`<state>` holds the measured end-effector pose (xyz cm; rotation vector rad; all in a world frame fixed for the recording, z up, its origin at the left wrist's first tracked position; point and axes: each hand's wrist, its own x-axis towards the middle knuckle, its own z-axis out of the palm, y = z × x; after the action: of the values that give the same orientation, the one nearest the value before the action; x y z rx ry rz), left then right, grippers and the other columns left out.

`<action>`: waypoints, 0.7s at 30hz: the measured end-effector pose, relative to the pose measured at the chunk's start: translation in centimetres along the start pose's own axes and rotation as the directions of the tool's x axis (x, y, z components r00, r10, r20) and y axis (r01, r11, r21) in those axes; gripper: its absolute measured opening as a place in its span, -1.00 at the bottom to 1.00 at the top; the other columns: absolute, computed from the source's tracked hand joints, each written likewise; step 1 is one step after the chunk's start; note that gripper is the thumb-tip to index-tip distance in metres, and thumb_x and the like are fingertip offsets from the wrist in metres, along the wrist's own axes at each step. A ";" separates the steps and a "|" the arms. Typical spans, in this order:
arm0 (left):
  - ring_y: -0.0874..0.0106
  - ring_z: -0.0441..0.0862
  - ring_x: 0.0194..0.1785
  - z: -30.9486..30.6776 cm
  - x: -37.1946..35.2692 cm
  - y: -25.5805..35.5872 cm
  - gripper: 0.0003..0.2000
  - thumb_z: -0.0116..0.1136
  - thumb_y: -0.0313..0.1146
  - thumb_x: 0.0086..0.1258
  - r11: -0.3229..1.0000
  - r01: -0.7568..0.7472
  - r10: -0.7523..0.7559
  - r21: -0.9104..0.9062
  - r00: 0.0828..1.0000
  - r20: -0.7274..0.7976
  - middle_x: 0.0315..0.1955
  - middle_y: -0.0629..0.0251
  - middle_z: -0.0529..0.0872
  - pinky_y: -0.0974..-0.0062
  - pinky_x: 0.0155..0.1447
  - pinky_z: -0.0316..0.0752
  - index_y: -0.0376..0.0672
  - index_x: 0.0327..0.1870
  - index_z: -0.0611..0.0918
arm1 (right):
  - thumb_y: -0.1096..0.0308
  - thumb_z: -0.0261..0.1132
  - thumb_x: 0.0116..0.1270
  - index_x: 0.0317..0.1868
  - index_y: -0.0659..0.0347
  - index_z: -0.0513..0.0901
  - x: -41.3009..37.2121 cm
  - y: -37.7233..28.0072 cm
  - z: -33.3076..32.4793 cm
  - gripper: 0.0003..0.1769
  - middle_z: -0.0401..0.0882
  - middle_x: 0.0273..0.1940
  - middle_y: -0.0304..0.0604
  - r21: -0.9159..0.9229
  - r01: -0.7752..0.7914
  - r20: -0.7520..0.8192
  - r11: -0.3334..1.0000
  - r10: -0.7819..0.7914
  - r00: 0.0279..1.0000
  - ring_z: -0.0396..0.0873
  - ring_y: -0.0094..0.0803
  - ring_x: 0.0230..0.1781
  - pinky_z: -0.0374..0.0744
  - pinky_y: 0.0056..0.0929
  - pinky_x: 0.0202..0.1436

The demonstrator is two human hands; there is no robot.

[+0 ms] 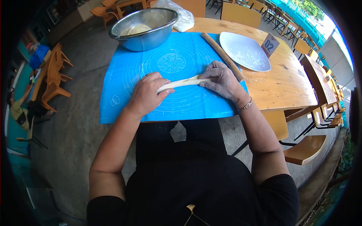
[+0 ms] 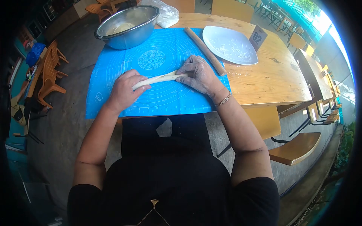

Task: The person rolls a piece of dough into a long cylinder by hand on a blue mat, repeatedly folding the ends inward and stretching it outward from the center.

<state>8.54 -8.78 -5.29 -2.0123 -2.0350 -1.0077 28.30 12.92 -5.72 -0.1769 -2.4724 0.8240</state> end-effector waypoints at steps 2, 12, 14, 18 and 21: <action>0.19 0.68 -0.23 0.1 0.0 0.1 -0.75 0.49 -0.37 0.22 1.000 0.003 -0.003 0.000 1.000 -0.023 -0.30 0.11 0.72 0.29 -0.12 0.58 -0.33 -0.16 0.76 | 0.30 0.61 0.05 -0.21 0.14 0.84 0.0 -0.2 0.0 -0.73 0.59 -0.23 -0.16 0.001 -0.003 -0.014 1.000 0.003 1.000 0.56 -0.20 -0.07 0.54 -0.25 0.13; 0.20 0.68 -0.28 -0.1 0.2 -0.2 -0.79 0.48 -0.39 0.24 0.997 0.027 -0.027 -0.070 1.000 -0.001 -0.31 0.12 0.71 0.32 -0.18 0.56 -0.30 -0.22 0.74 | 0.29 0.60 0.08 -0.25 0.18 0.81 -0.2 -1.1 -0.7 -0.75 0.63 -0.18 -0.13 -0.052 -0.057 -0.006 0.997 0.057 0.998 0.57 -0.20 -0.08 0.55 -0.25 0.12; 0.21 0.67 -0.30 -0.5 0.3 0.3 -0.79 0.48 -0.39 0.23 0.996 0.034 -0.033 -0.081 0.999 0.017 -0.32 0.12 0.71 0.32 -0.20 0.55 -0.30 -0.22 0.73 | 0.29 0.60 0.09 -0.24 0.17 0.81 -0.2 -1.1 -0.7 -0.75 0.63 -0.18 -0.13 -0.053 -0.062 -0.016 0.997 0.061 0.998 0.57 -0.19 -0.08 0.55 -0.25 0.12; 0.22 0.66 -0.34 -0.4 0.1 0.4 -0.77 0.50 -0.39 0.21 0.996 0.028 -0.029 -0.085 1.000 -0.006 -0.35 0.14 0.70 0.33 -0.24 0.54 -0.31 -0.22 0.73 | 0.31 0.58 0.11 -0.21 0.17 0.80 -0.5 -1.5 -0.7 -0.75 0.63 -0.17 -0.11 -0.045 -0.044 -0.042 0.998 0.042 0.998 0.59 -0.16 -0.07 0.56 -0.23 0.13; 0.23 0.66 -0.35 0.0 0.1 0.0 -0.78 0.50 -0.39 0.20 0.998 0.005 -0.007 -0.061 1.000 -0.024 -0.37 0.15 0.70 0.33 -0.24 0.54 -0.30 -0.22 0.73 | 0.32 0.57 0.12 -0.18 0.18 0.80 -0.7 -1.2 -0.8 -0.75 0.63 -0.16 -0.09 -0.033 -0.055 -0.026 0.998 0.055 0.998 0.59 -0.13 -0.04 0.56 -0.22 0.14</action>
<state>8.51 -8.71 -5.21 -2.0143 -2.0232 -1.1028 29.41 12.19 -4.79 -0.2668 -2.4694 0.7979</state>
